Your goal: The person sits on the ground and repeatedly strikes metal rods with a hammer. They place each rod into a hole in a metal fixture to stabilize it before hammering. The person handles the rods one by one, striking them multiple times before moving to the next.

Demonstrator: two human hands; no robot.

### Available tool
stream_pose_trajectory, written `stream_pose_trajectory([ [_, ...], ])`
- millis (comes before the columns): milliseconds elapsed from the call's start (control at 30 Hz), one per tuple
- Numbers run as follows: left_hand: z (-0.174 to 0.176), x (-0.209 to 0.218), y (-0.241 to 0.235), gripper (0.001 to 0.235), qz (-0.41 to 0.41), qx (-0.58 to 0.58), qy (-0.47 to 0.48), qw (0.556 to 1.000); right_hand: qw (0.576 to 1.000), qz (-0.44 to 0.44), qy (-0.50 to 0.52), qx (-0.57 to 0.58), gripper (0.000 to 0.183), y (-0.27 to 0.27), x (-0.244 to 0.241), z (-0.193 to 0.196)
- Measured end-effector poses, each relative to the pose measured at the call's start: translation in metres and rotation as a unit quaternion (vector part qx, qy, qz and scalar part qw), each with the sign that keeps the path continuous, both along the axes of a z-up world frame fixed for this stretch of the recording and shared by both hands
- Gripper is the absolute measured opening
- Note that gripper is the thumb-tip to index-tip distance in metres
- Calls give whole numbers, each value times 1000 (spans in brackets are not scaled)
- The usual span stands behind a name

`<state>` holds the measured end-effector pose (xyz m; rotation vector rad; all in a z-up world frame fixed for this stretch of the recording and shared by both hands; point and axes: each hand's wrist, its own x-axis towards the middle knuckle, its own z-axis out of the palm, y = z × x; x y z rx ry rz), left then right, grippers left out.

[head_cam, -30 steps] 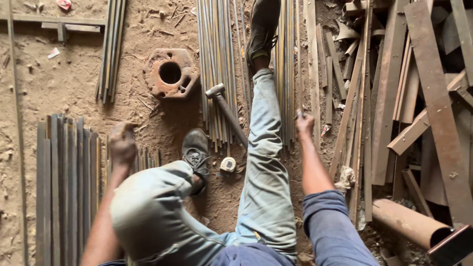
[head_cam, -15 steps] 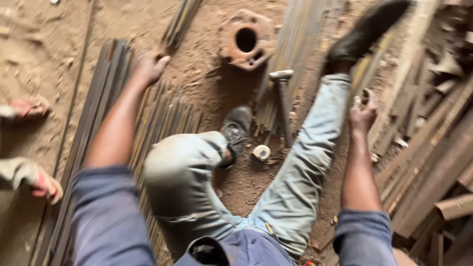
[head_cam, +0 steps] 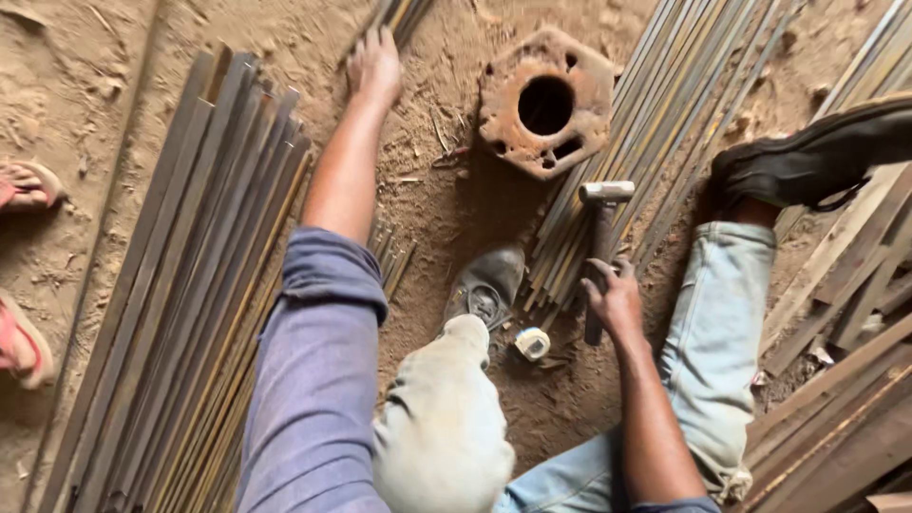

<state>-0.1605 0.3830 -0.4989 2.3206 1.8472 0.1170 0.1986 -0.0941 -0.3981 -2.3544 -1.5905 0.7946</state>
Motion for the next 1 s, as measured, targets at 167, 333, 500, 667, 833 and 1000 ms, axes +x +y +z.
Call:
stream_pose_trajectory([
  [167, -54, 16, 42, 38, 128, -21, -4, 991, 998, -24, 46, -35, 55, 9, -4, 9],
  [333, -39, 30, 64, 29, 130, -32, 104, 986, 992, -81, 81, -54, 51, 21, -18, 29],
  [500, 45, 41, 21, 23, 94, -183, -45, 978, 992, -85, 89, -42, 50, 30, -29, 15],
  [667, 132, 66, -116, 22, -90, -312, -385, 864, 967, -134, 196, 91, 73, 25, -41, -3],
  [833, 127, 65, -304, 27, -23, -324, -463, 825, 888, -242, 363, 147, 86, 7, -40, 5],
  [1000, 69, -6, -361, 35, -5, -102, -376, 921, 750, -366, 548, 60, 83, -11, -52, 0],
])
